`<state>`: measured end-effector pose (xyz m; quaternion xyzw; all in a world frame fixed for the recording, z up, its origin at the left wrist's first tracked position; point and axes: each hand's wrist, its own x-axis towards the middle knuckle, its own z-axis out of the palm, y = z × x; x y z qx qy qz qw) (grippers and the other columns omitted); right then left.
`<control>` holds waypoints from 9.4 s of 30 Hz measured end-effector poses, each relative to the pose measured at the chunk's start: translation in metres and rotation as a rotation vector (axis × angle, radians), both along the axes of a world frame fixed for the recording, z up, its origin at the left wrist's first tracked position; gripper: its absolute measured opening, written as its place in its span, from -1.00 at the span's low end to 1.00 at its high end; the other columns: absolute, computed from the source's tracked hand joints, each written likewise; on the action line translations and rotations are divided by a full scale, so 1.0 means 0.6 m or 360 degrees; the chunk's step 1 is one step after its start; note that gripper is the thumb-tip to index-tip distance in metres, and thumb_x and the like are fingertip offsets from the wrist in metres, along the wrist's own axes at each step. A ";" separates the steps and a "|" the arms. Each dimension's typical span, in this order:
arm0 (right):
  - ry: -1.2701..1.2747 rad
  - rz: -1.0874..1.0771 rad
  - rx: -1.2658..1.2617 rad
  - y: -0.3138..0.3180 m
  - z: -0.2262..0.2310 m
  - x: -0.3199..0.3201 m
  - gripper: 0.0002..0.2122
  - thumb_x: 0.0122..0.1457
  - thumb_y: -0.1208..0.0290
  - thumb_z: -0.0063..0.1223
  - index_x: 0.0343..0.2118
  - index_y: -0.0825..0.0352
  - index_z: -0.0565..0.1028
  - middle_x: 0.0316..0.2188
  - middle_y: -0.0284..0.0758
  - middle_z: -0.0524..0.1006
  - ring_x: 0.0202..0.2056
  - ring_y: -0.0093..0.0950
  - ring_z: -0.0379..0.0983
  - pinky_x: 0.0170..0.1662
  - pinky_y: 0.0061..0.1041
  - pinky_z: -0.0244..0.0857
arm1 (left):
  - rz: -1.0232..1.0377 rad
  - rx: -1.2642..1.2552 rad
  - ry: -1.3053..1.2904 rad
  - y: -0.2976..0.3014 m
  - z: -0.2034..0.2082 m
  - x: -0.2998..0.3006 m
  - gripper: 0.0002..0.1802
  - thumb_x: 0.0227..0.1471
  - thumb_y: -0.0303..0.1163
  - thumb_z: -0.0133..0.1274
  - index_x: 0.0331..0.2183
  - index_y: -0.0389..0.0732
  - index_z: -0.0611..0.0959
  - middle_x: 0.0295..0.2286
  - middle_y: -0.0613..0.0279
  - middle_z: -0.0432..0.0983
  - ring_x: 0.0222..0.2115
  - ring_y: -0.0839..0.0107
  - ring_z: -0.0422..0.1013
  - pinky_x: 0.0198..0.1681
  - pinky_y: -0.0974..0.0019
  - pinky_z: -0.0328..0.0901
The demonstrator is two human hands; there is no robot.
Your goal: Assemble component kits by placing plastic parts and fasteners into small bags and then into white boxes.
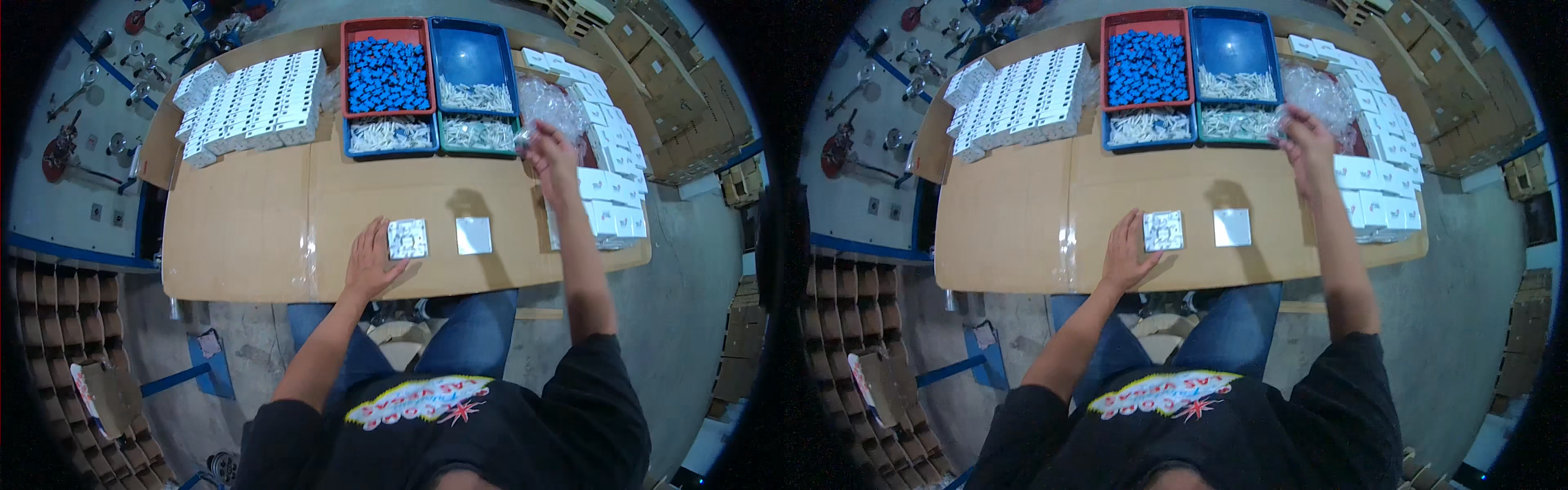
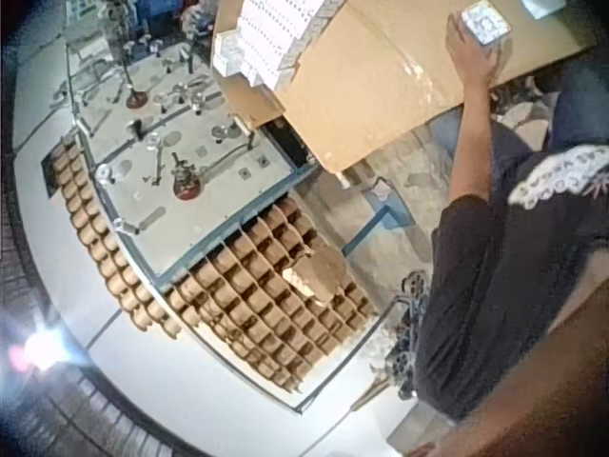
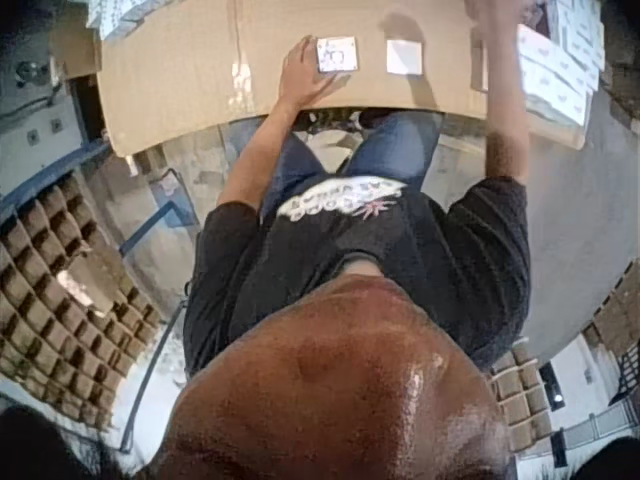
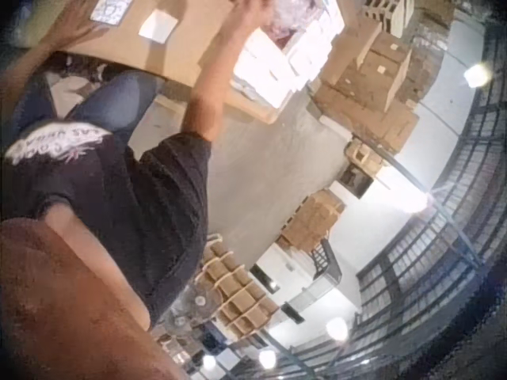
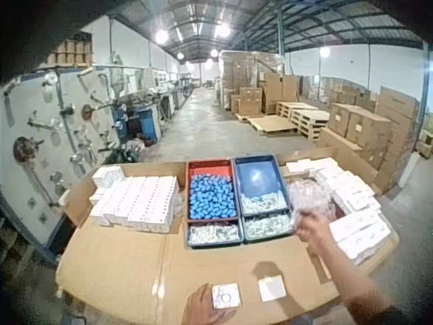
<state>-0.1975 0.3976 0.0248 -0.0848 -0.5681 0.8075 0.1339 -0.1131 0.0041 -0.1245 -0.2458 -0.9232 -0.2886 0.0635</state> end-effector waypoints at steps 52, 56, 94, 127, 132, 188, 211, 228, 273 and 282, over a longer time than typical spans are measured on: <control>-0.0593 0.0519 0.0628 -0.356 -0.110 0.332 -0.87 0.20 0.43 0.26 -0.35 0.41 0.66 -0.56 -0.44 0.58 -0.53 -0.71 0.44 -0.46 -0.67 0.27 | 0.0254 0.1013 -0.0572 0.009 0.123 0.182 -0.87 0.00 -0.50 0.27 -0.35 -0.30 0.67 -0.45 0.23 0.56 -0.52 0.56 0.47 -0.48 0.48 0.35; -0.0586 0.0508 0.0682 -0.361 -0.110 0.334 -0.86 0.21 0.43 0.25 -0.37 0.42 0.64 -0.58 -0.44 0.57 -0.56 -0.72 0.44 -0.50 -0.67 0.25 | 0.0246 0.1074 -0.0549 0.011 0.115 0.184 -0.88 0.02 -0.51 0.25 -0.34 -0.30 0.65 -0.46 0.26 0.54 -0.54 0.58 0.45 -0.51 0.50 0.32; -0.0447 0.0412 0.0790 -0.383 -0.124 0.338 -0.84 0.26 0.43 0.20 -0.34 0.45 0.59 -0.50 -0.40 0.57 -0.49 -0.68 0.45 -0.41 -0.65 0.33 | 0.0220 0.1466 -0.1146 0.007 0.090 0.183 -0.85 0.18 -0.39 0.19 -0.24 -0.26 0.66 -0.46 0.33 0.62 -0.46 0.62 0.53 -0.42 0.50 0.40; 0.0132 0.0652 0.1204 -0.363 -0.096 0.329 -0.75 0.19 0.71 0.04 -0.07 0.39 0.55 -0.21 -0.29 0.54 -0.17 -0.54 0.53 -0.19 -0.63 0.43 | 0.0428 0.2146 -0.1992 0.017 0.092 0.186 -0.65 0.30 -0.10 0.05 -0.09 -0.17 0.61 -0.28 0.33 0.59 -0.39 0.55 0.50 -0.33 0.45 0.40; -0.0420 0.0402 0.0478 -0.368 -0.122 0.324 -0.77 0.19 0.65 0.16 -0.10 0.41 0.46 -0.25 -0.27 0.55 -0.29 -0.56 0.55 -0.24 -0.60 0.51 | 0.0471 0.2250 -0.1827 0.027 0.098 0.187 -0.75 0.28 -0.21 0.10 -0.12 -0.16 0.61 -0.32 0.35 0.60 -0.39 0.59 0.49 -0.34 0.46 0.39; -0.0541 0.0511 0.0151 -0.386 -0.103 0.314 -0.80 0.16 0.58 0.25 -0.14 0.44 0.64 -0.09 -0.31 0.58 -0.20 -0.49 0.60 -0.29 -0.52 0.61 | 0.0491 0.1784 -0.0930 -0.019 0.135 0.163 -0.58 0.22 -0.39 0.04 0.10 -0.17 0.43 -0.10 0.03 0.57 -0.29 0.42 0.55 -0.35 0.42 0.37; -0.0135 0.0520 0.1110 -0.384 -0.077 0.320 -0.86 0.17 0.48 0.22 -0.23 0.39 0.64 -0.32 -0.32 0.62 -0.44 -0.58 0.45 -0.34 -0.56 0.37 | -0.0095 0.0761 -0.0180 -0.034 0.123 0.141 -0.63 -0.08 -0.37 0.30 -0.15 -0.14 0.67 -0.23 0.21 0.63 -0.15 0.20 0.51 0.04 0.17 0.24; -0.0522 0.0381 0.0854 -0.262 -0.114 0.233 -0.79 0.29 0.35 0.16 -0.15 0.38 0.63 -0.37 -0.32 0.64 -0.36 -0.59 0.58 -0.34 -0.59 0.43 | 0.0334 0.1186 -0.0537 -0.016 0.012 0.051 -0.74 0.30 -0.37 -0.09 -0.03 -0.29 0.42 -0.30 0.14 0.41 -0.26 0.41 0.35 -0.12 0.30 0.29; -0.0301 0.0391 0.0874 -0.254 -0.180 0.020 -0.85 0.27 0.50 0.15 -0.15 0.39 0.62 -0.46 -0.49 0.53 -0.51 -0.79 0.31 -0.42 -0.72 0.20 | 0.0323 0.0447 -0.0041 -0.017 -0.032 -0.022 -0.52 0.05 -0.10 0.26 -0.14 -0.26 0.54 -0.24 0.05 0.51 -0.19 0.03 0.43 -0.08 0.06 0.31; -0.0285 0.0651 0.1096 -0.365 -0.217 0.109 -0.87 0.17 0.53 0.23 -0.22 0.40 0.61 -0.37 -0.45 0.61 -0.47 -0.72 0.35 -0.37 -0.67 0.27 | 0.0236 0.0380 0.0004 -0.019 -0.032 -0.013 -0.49 0.03 -0.08 0.26 -0.11 -0.22 0.54 -0.20 0.11 0.52 -0.16 0.08 0.44 -0.07 0.08 0.30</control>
